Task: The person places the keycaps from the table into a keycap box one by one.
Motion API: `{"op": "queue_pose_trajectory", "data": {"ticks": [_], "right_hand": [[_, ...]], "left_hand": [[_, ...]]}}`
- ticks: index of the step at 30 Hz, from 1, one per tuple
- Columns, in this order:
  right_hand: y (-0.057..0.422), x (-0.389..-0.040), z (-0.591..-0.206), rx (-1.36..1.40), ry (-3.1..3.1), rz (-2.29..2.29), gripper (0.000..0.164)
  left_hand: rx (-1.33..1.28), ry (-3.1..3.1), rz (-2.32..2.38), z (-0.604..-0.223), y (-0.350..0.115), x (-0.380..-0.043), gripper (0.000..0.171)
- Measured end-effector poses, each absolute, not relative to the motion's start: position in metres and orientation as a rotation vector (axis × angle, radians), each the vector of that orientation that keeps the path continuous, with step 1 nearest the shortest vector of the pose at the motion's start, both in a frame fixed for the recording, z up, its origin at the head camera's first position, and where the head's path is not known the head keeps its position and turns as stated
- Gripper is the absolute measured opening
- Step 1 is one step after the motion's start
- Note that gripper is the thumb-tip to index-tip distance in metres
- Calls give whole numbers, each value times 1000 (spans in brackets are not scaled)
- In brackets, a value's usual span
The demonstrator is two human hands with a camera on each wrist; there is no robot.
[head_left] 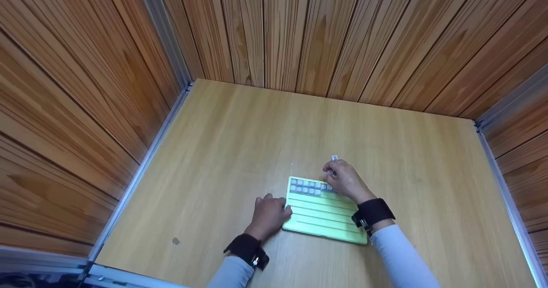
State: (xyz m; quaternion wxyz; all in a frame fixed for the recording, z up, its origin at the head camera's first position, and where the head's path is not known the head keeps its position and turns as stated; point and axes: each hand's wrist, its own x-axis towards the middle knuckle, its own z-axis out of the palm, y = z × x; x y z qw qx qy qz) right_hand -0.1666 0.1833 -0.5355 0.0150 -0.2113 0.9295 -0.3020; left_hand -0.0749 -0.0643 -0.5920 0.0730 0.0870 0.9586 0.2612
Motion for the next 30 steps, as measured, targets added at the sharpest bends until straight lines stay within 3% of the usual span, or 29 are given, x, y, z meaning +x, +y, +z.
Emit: {"op": "queue_pose_trajectory", "data": {"ticks": [9, 17, 30], "right_hand": [[185, -163, -535, -687, 2881, -937, 7], [188, -156, -533, -711, 2898, -938, 20], [186, -139, -533, -804, 2929, -798, 21]], "left_hand": [[266, 2876, 792, -592, -65, -73, 26], [270, 2874, 800, -591, -63, -74, 24], [253, 2865, 800, -591, -63, -75, 25]]}}
